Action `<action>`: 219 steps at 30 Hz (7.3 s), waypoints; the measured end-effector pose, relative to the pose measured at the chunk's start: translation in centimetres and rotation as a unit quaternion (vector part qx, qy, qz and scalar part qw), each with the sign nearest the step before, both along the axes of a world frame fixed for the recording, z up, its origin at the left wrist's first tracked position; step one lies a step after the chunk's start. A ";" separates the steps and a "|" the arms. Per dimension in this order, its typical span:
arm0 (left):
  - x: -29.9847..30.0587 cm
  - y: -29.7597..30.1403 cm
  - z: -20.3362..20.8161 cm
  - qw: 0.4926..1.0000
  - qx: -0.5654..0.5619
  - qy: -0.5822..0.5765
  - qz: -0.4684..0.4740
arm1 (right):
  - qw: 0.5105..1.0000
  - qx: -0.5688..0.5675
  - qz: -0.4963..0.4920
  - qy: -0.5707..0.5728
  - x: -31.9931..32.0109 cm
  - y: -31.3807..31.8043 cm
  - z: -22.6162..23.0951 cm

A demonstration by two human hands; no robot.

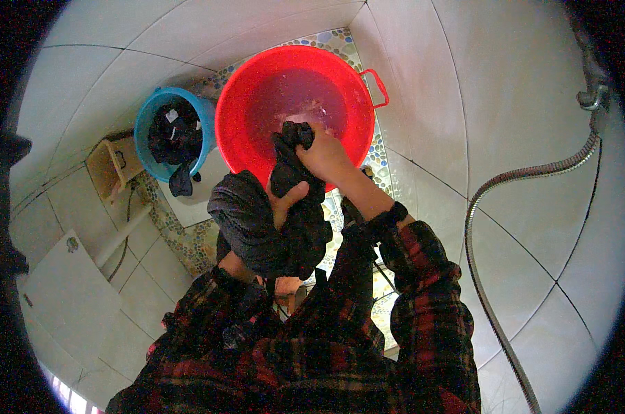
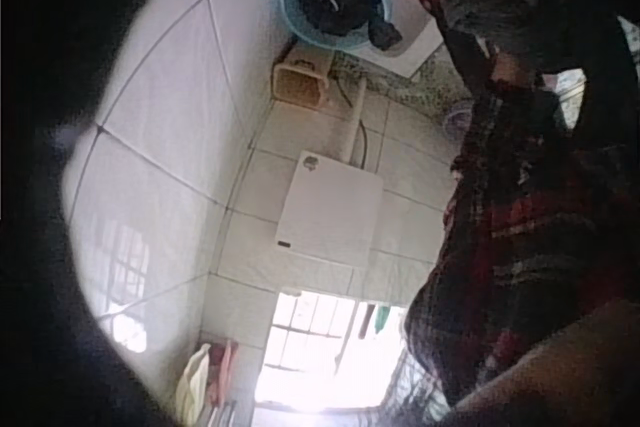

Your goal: The person hand washes clothes in a red basin, wrings them out, and transfers them to a blue basin. They then pour the soapy water into a squat toilet and rinse the red basin before returning to handle more clothes.

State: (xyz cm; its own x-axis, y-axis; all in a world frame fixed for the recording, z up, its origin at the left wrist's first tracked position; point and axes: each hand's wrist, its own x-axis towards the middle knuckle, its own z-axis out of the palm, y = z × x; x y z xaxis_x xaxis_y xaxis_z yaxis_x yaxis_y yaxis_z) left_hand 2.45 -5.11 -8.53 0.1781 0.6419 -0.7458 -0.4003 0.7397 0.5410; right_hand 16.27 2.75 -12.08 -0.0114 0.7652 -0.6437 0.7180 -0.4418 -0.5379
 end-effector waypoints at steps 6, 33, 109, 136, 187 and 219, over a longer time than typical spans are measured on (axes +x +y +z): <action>0.5 -1.2 -1.3 0.994 0.076 0.076 -0.030 | 0.990 -0.043 0.136 0.014 0.3 0.9 0.6; 0.2 1.2 -5.5 0.959 0.047 0.092 -0.264 | 0.991 0.051 0.106 -0.055 -1.2 0.4 -6.8; -1.1 5.9 -1.0 0.889 0.266 0.324 -0.184 | 0.813 -0.042 -0.210 0.541 -2.9 4.4 1.8; -11.0 8.3 -14.7 0.964 0.218 0.081 0.127 | 0.948 0.295 -0.037 0.115 -5.8 -5.4 4.7; -3.6 4.1 14.2 0.630 0.698 0.279 -0.195 | 0.798 -0.152 -0.290 0.506 -2.9 6.3 10.8; -6.8 5.1 7.8 0.894 0.306 0.218 -0.245 | 0.932 -0.030 -0.146 0.330 0.4 4.8 7.3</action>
State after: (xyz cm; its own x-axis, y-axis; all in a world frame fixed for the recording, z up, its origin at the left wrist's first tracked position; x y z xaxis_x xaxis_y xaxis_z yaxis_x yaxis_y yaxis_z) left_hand -4.35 -0.01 -0.76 0.3278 0.8784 -0.3478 0.2374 0.2797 0.9303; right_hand 16.68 7.56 -4.77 -0.2158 0.7610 -0.6119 0.0844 -0.6098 -0.7881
